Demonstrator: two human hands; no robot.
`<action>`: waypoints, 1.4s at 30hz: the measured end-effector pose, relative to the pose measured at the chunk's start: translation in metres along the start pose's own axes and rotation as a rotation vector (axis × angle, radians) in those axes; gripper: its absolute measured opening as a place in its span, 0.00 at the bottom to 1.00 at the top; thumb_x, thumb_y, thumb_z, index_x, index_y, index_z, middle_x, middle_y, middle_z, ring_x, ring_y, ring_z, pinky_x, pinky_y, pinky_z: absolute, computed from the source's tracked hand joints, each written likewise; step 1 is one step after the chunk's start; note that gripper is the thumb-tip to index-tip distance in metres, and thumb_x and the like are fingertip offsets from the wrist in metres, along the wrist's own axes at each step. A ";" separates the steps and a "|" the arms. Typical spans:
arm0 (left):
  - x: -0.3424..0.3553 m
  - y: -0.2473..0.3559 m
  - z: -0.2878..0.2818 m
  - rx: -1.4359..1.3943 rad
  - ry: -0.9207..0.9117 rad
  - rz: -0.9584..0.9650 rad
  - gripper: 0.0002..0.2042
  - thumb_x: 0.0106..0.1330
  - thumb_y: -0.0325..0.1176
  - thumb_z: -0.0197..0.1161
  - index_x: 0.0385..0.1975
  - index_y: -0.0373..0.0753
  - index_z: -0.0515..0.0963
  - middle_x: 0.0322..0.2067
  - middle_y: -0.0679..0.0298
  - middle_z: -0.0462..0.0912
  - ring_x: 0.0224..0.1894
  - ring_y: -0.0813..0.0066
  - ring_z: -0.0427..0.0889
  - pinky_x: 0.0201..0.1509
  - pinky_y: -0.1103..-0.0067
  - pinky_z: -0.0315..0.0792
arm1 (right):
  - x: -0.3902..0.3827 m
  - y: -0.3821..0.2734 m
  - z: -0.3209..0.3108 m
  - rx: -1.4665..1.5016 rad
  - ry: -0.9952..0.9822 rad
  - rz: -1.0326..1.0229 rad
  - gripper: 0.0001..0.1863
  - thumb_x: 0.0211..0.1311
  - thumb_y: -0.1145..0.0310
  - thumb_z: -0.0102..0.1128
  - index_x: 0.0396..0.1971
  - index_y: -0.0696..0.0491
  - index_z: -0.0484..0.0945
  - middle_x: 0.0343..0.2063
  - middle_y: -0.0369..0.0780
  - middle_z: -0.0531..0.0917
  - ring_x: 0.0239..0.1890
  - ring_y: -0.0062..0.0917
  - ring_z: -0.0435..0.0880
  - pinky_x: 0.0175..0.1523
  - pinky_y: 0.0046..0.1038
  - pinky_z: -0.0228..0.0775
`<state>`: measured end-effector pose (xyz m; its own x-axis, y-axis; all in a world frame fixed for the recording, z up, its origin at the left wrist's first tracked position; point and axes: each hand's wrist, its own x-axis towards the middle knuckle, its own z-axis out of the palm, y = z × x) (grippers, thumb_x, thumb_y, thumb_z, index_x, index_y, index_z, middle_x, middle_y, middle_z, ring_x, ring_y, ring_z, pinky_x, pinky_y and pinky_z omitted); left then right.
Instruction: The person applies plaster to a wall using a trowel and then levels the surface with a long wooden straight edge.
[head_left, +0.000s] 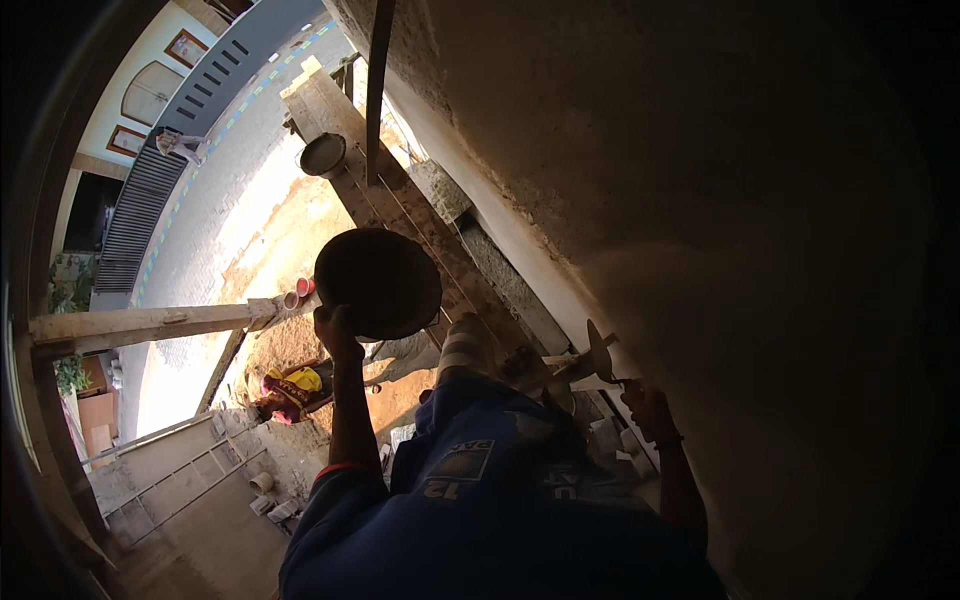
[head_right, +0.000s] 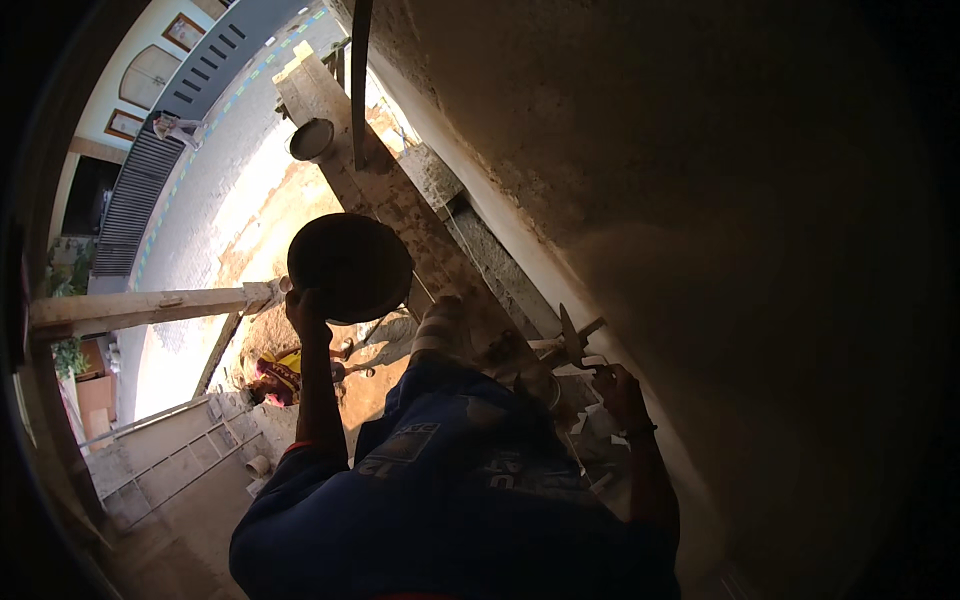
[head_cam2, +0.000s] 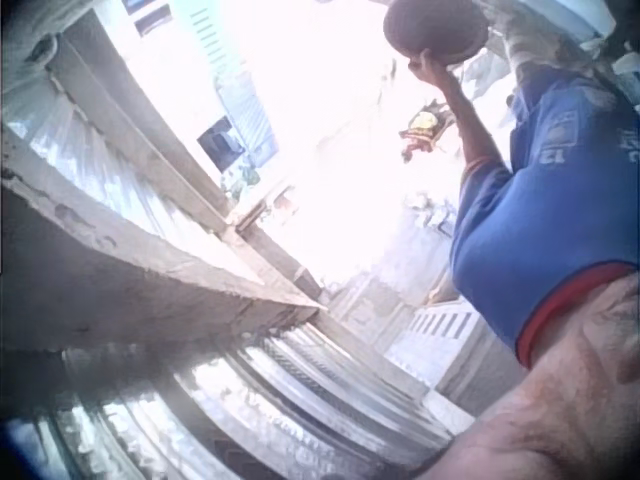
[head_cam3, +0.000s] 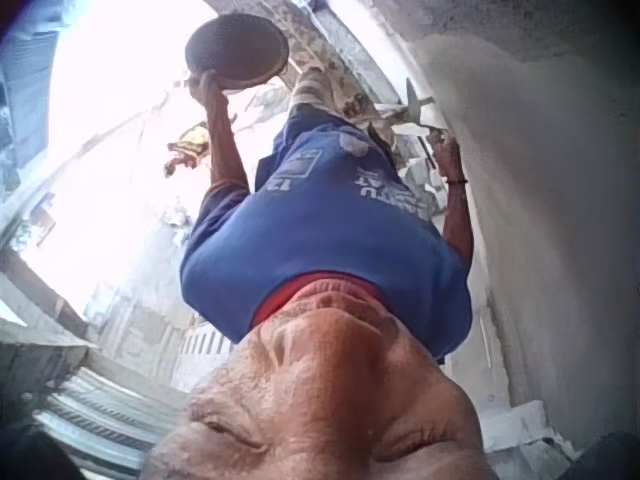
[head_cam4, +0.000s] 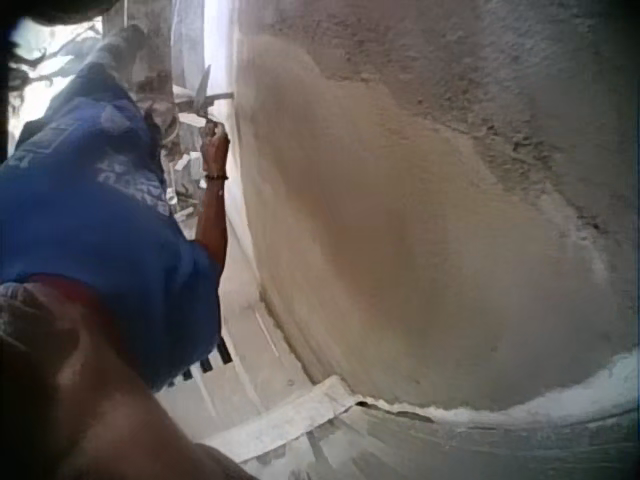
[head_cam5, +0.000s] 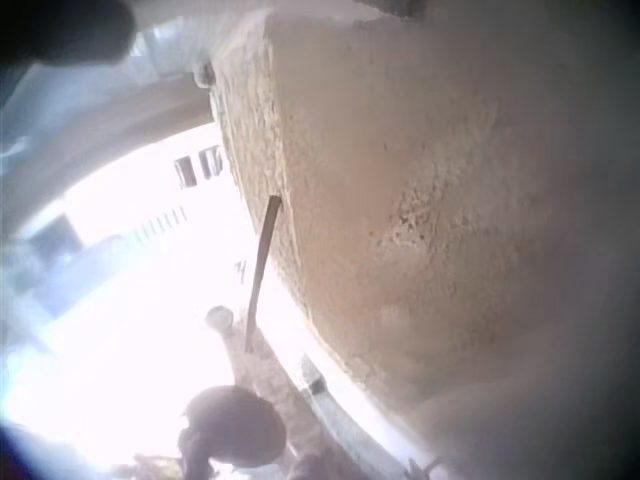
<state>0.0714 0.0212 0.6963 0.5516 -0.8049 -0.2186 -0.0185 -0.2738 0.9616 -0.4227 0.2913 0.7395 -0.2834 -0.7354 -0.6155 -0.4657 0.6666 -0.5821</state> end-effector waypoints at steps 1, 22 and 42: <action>0.003 -0.001 -0.004 -0.080 -0.077 0.034 0.10 0.51 0.27 0.62 0.32 0.36 0.71 0.25 0.68 0.73 0.26 0.79 0.73 0.30 0.81 0.70 | 0.005 -0.003 -0.001 0.028 0.015 0.036 0.17 0.58 0.62 0.57 0.38 0.61 0.75 0.33 0.52 0.81 0.35 0.41 0.83 0.37 0.35 0.72; 0.243 -0.238 0.061 0.276 0.316 -0.795 0.22 0.48 0.27 0.66 0.44 0.29 0.70 0.38 0.51 0.78 0.33 0.61 0.81 0.34 0.72 0.78 | 0.217 -0.125 0.139 -0.042 -0.319 0.343 0.19 0.61 0.63 0.53 0.48 0.58 0.70 0.23 0.37 0.76 0.19 0.18 0.75 0.23 0.24 0.69; 0.158 -0.461 -0.077 -0.371 1.402 -1.194 0.19 0.49 0.22 0.65 0.44 0.33 0.71 0.38 0.53 0.78 0.32 0.62 0.80 0.28 0.67 0.76 | 0.416 -0.186 0.176 -0.645 -0.563 0.201 0.11 0.56 0.69 0.57 0.34 0.60 0.71 0.21 0.38 0.74 0.20 0.22 0.74 0.23 0.28 0.70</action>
<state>0.2313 0.0608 0.2315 0.3323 0.7094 -0.6215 0.8928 -0.0242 0.4498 -0.3066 -0.1171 0.4986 -0.0348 -0.3284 -0.9439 -0.8826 0.4532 -0.1251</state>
